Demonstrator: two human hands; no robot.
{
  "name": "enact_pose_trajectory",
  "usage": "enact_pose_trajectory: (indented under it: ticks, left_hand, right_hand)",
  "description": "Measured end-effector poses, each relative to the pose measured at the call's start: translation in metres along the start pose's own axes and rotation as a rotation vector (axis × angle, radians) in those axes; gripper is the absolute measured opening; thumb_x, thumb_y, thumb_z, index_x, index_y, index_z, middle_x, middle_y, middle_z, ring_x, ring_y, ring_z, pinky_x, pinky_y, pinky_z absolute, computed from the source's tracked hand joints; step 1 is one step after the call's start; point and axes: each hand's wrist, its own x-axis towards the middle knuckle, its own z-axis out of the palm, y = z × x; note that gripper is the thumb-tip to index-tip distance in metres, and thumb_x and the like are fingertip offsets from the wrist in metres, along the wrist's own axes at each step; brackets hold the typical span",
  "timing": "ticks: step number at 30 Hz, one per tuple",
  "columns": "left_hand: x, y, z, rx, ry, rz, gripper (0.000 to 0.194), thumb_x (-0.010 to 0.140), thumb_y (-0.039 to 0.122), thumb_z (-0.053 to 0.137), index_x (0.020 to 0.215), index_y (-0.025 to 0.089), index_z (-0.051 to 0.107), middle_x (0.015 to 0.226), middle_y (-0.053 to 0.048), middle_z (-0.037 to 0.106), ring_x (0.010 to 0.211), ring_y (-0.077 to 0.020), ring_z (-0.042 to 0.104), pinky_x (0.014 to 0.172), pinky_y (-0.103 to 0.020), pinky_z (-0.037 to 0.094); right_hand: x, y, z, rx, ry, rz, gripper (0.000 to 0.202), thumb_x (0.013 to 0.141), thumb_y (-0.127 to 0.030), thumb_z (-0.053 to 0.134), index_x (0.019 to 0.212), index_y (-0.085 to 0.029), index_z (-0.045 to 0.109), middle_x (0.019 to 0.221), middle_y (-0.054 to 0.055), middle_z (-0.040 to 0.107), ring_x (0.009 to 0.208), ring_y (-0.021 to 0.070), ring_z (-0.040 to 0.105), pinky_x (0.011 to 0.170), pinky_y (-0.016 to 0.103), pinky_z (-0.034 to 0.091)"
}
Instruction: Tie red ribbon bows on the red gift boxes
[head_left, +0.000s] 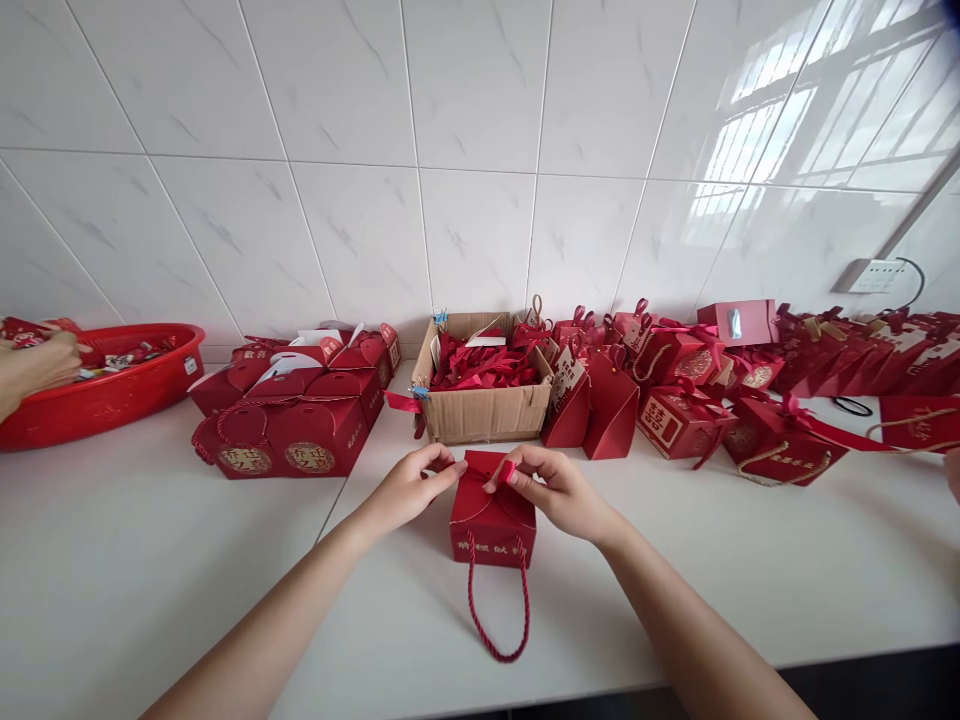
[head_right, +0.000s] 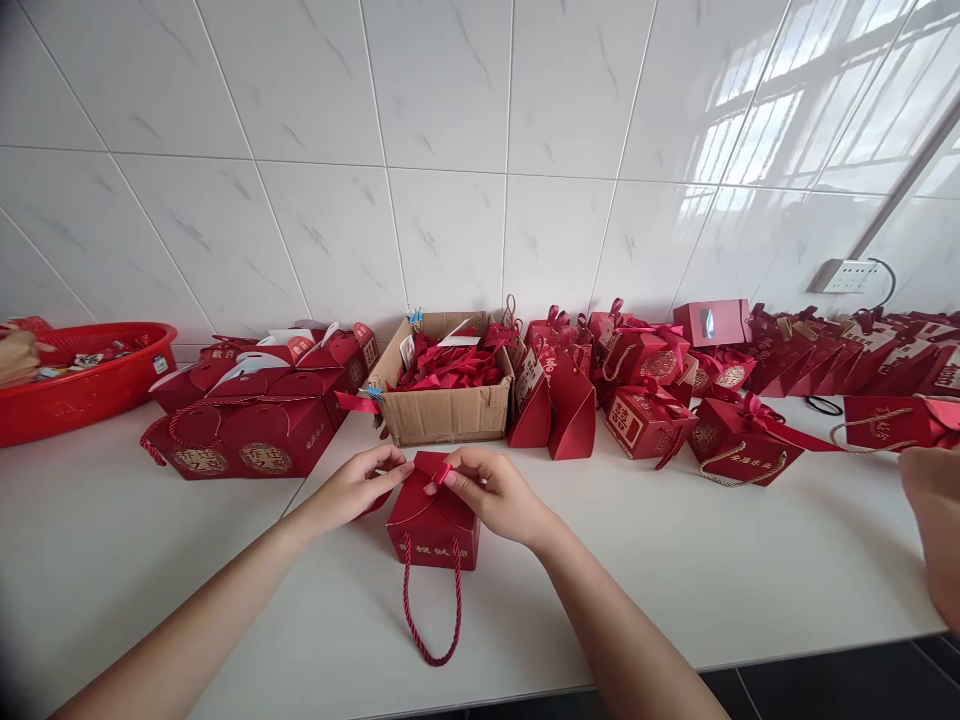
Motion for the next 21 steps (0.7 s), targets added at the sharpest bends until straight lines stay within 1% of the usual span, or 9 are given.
enact_pose_trajectory:
  ticks: [3,6,8,10,13,14,16,19,21]
  left_hand:
    - [-0.001,0.004,-0.001,-0.037,0.000,0.032,0.035,0.083,0.050,0.052,0.072,0.017,0.057,0.069,0.001,0.056,0.067,-0.0152,0.052,0.063,-0.025,0.040]
    - [-0.005,0.010,-0.006,-0.006,0.020,0.048,0.030,0.082,0.044,0.056,0.067,0.018,0.057,0.065,0.001,0.055,0.064,-0.0143,0.050,0.058,-0.024,0.037]
    - [-0.010,0.016,-0.009,0.069,0.044,0.089,0.033,0.083,0.042,0.054,0.061,0.018,0.054,0.062,0.002,0.053,0.062,-0.0139,0.048,0.056,-0.023,0.035]
    - [-0.014,0.022,-0.011,0.166,0.049,0.125,0.039,0.086,0.043,0.049,0.057,0.018,0.050,0.058,0.002,0.048,0.058,-0.0125,0.045,0.053,-0.023,0.032]
    - [-0.020,0.030,-0.014,0.261,0.007,0.103,0.044,0.089,0.047,0.043,0.056,0.018,0.048,0.053,0.004,0.041,0.048,-0.0100,0.037,0.046,-0.023,0.027]
    - [-0.021,0.032,-0.016,0.280,-0.003,0.095,0.044,0.089,0.048,0.043,0.057,0.018,0.050,0.053,0.004,0.042,0.047,-0.0099,0.037,0.045,-0.023,0.028]
    - [-0.022,0.034,-0.019,0.317,-0.011,0.100,0.040,0.087,0.049,0.047,0.063,0.019,0.058,0.056,0.003,0.051,0.051,-0.0116,0.046,0.048,-0.023,0.034]
    - [-0.022,0.033,-0.023,0.377,0.013,0.140,0.027,0.081,0.048,0.058,0.078,0.023,0.070,0.073,0.001,0.068,0.068,-0.0164,0.061,0.061,-0.024,0.044]
    - [-0.020,0.032,-0.024,0.393,0.049,0.166,0.024,0.079,0.046,0.062,0.083,0.025,0.071,0.081,0.000,0.071,0.074,-0.0180,0.064,0.066,-0.025,0.047]
  right_hand:
    - [0.001,-0.002,0.006,-0.031,0.092,0.061,0.024,0.092,-0.033,0.048,0.081,-0.017,0.061,0.083,0.006,0.069,0.075,0.0150,0.061,0.068,0.026,0.047]
    - [0.003,-0.004,0.015,-0.071,0.215,0.122,0.018,0.088,-0.026,0.050,0.077,-0.016,0.060,0.074,0.005,0.069,0.070,0.0147,0.062,0.063,0.023,0.047]
    - [0.004,-0.004,0.020,-0.093,0.272,0.134,0.014,0.086,-0.023,0.051,0.077,-0.016,0.061,0.071,0.005,0.069,0.069,0.0153,0.064,0.063,0.024,0.048]
    - [0.004,-0.003,0.023,-0.114,0.307,0.127,0.013,0.083,-0.021,0.052,0.078,-0.015,0.062,0.069,0.005,0.068,0.067,0.0160,0.064,0.064,0.025,0.048]
    - [0.005,-0.002,0.025,-0.130,0.328,0.122,0.014,0.082,-0.021,0.052,0.078,-0.015,0.063,0.068,0.005,0.068,0.066,0.0170,0.065,0.064,0.026,0.049]
    - [0.006,-0.001,0.025,-0.129,0.334,0.123,0.014,0.082,-0.022,0.052,0.078,-0.015,0.064,0.067,0.005,0.068,0.066,0.0174,0.065,0.064,0.026,0.049]
    - [0.006,0.000,0.026,-0.128,0.351,0.123,0.015,0.082,-0.024,0.053,0.078,-0.015,0.064,0.067,0.006,0.068,0.066,0.0179,0.065,0.063,0.027,0.049]
    - [0.006,0.001,0.026,-0.133,0.373,0.114,0.017,0.083,-0.027,0.054,0.077,-0.015,0.064,0.067,0.006,0.068,0.065,0.0187,0.065,0.062,0.028,0.049]
    - [0.006,0.002,0.027,-0.133,0.377,0.112,0.018,0.083,-0.029,0.054,0.078,-0.015,0.064,0.067,0.006,0.068,0.065,0.0190,0.065,0.062,0.028,0.049]
